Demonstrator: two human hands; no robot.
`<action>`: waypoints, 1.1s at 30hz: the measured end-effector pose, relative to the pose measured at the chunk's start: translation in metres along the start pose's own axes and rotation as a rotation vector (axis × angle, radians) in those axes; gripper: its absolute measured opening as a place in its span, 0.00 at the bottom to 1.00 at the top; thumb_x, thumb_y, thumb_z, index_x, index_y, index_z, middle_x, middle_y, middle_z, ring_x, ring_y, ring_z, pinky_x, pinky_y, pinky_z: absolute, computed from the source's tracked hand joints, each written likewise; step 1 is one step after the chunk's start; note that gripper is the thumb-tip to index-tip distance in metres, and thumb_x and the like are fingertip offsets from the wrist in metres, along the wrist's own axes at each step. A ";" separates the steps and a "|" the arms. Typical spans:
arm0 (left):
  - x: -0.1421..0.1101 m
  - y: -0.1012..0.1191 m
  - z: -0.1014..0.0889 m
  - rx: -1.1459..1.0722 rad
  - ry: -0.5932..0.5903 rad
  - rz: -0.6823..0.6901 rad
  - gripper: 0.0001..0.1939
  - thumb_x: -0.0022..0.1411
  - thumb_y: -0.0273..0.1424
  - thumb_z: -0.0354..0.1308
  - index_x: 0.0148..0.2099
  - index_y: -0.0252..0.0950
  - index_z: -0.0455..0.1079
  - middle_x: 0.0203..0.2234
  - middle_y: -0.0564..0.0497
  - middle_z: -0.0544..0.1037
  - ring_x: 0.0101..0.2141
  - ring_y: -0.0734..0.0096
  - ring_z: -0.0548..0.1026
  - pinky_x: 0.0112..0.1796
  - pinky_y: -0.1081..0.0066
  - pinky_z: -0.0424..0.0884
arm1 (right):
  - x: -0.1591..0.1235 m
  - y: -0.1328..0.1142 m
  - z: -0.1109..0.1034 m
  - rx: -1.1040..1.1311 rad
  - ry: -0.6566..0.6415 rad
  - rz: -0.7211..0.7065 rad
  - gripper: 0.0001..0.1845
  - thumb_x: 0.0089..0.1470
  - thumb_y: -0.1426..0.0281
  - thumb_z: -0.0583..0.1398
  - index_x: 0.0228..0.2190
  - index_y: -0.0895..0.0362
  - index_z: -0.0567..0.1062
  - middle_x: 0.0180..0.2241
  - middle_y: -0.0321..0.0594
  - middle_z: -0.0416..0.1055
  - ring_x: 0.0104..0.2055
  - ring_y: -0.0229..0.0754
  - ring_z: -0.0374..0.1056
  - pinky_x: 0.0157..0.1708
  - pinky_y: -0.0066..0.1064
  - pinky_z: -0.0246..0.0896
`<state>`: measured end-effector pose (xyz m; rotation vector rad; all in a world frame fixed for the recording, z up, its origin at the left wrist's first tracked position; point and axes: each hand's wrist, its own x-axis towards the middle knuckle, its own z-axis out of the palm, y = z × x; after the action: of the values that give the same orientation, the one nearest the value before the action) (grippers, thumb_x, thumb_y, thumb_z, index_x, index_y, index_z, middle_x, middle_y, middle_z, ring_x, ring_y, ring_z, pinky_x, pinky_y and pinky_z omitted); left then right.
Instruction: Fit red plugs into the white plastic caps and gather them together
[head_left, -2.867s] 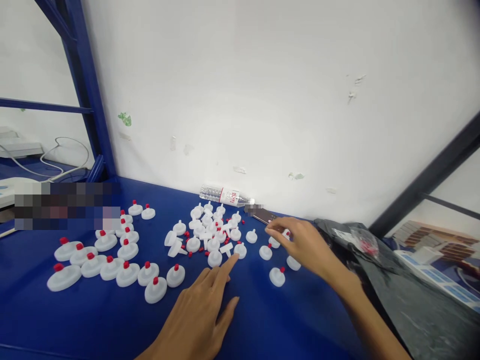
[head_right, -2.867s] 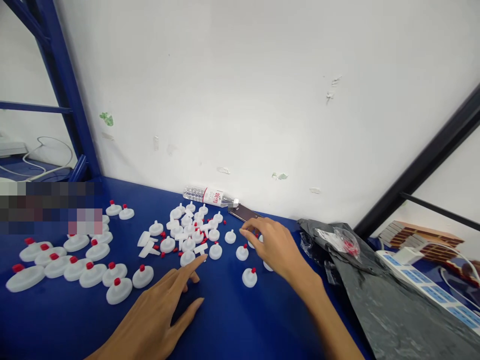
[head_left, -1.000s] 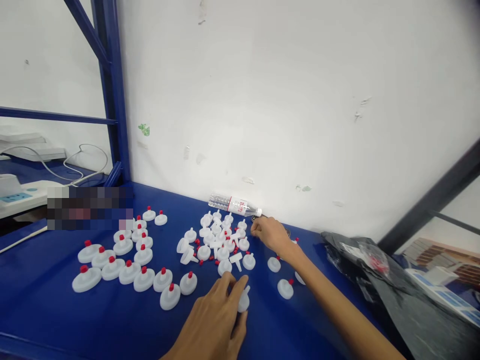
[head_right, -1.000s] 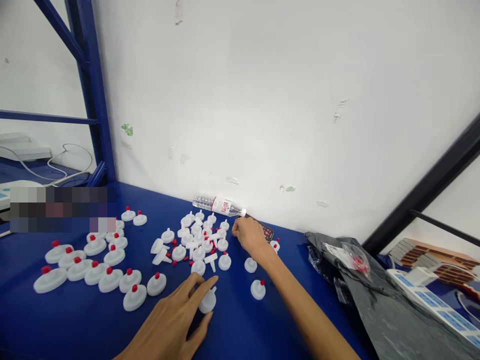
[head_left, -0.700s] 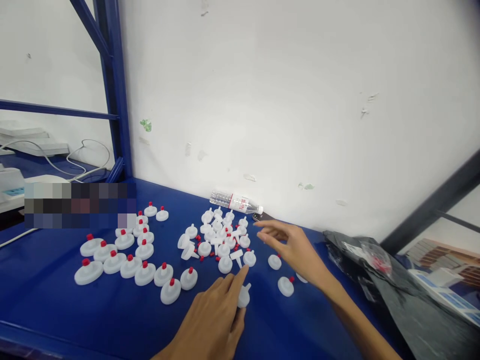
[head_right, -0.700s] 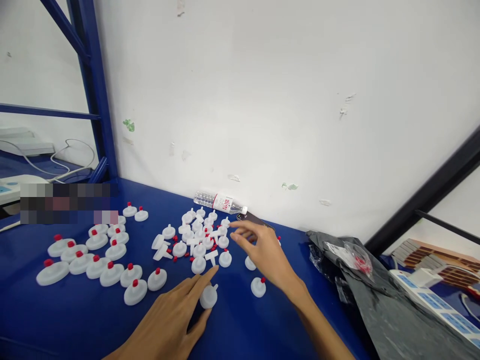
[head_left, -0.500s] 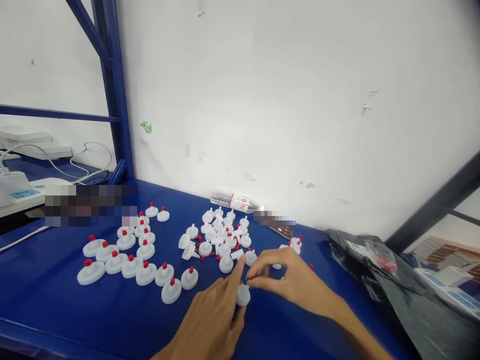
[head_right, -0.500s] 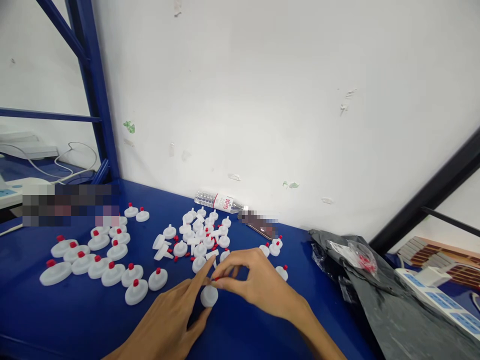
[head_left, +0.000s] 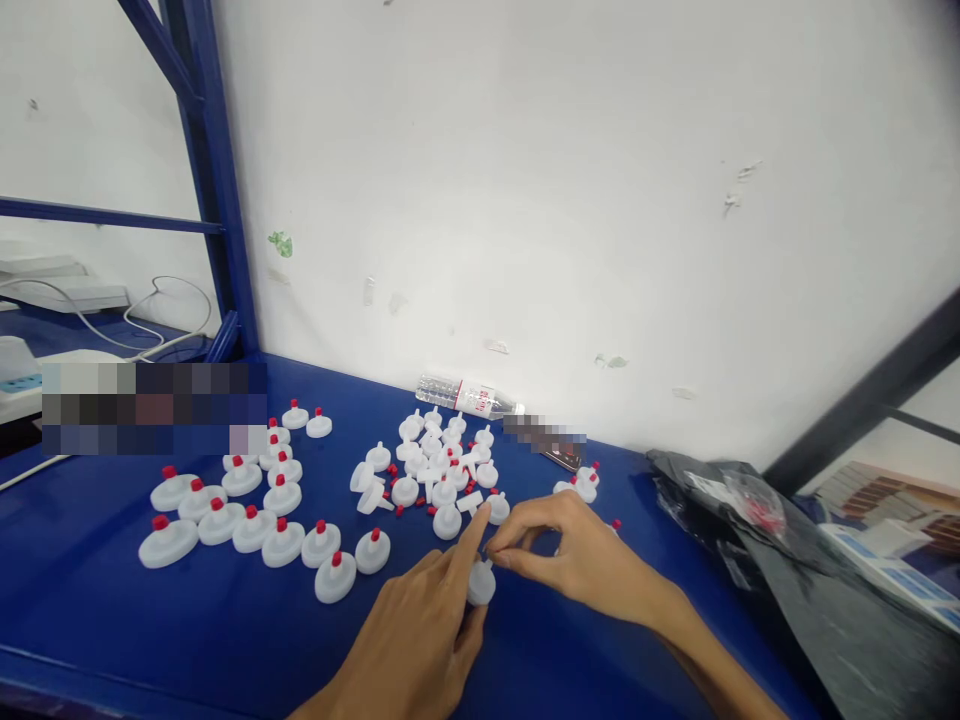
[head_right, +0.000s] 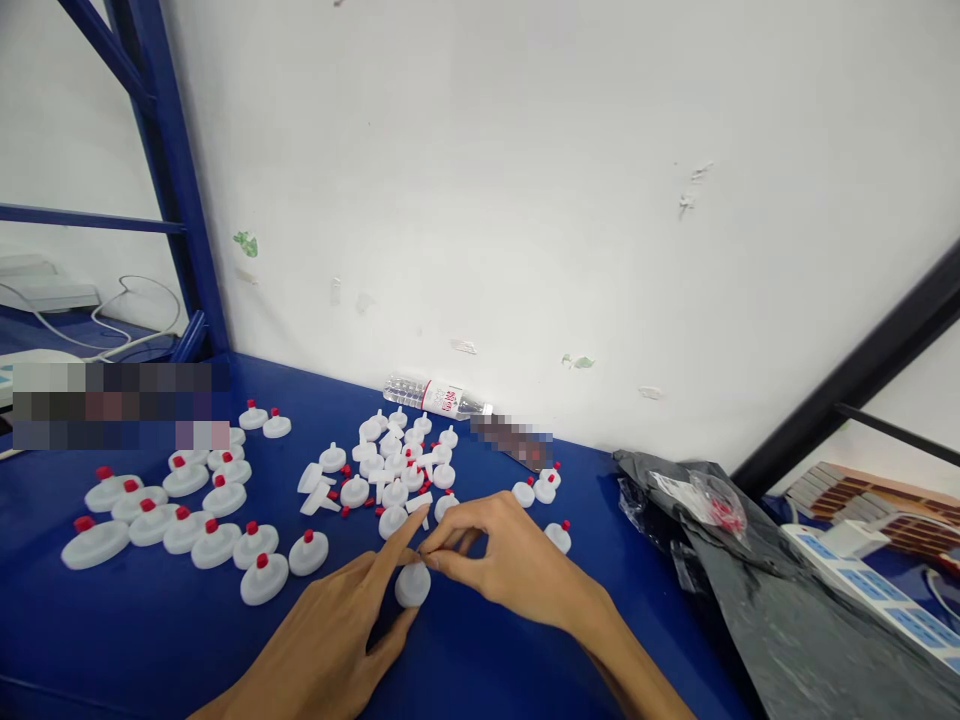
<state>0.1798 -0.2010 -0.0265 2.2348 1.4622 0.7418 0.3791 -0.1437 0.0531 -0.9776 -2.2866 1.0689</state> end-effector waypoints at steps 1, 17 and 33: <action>0.000 0.000 0.000 0.002 0.006 0.008 0.35 0.68 0.28 0.48 0.74 0.43 0.47 0.48 0.46 0.82 0.45 0.56 0.81 0.43 0.59 0.77 | 0.000 0.000 0.001 -0.004 -0.005 -0.005 0.05 0.59 0.70 0.66 0.35 0.53 0.84 0.35 0.34 0.82 0.35 0.38 0.76 0.39 0.28 0.71; 0.000 0.003 -0.002 0.069 0.004 0.040 0.36 0.66 0.25 0.51 0.73 0.42 0.50 0.44 0.46 0.83 0.44 0.57 0.82 0.43 0.61 0.78 | 0.005 0.004 0.014 -0.014 -0.003 -0.035 0.05 0.58 0.66 0.67 0.30 0.54 0.80 0.32 0.34 0.79 0.33 0.38 0.74 0.36 0.27 0.67; -0.005 -0.001 -0.003 0.083 0.157 0.099 0.38 0.71 0.28 0.48 0.75 0.50 0.35 0.57 0.48 0.78 0.50 0.63 0.81 0.46 0.67 0.79 | -0.030 0.024 -0.105 -0.399 0.506 0.180 0.15 0.56 0.54 0.66 0.34 0.53 0.83 0.37 0.42 0.83 0.37 0.48 0.77 0.38 0.36 0.70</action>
<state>0.1759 -0.2053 -0.0259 2.3736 1.4864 0.9219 0.4743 -0.1044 0.0959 -1.4405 -2.0377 0.3556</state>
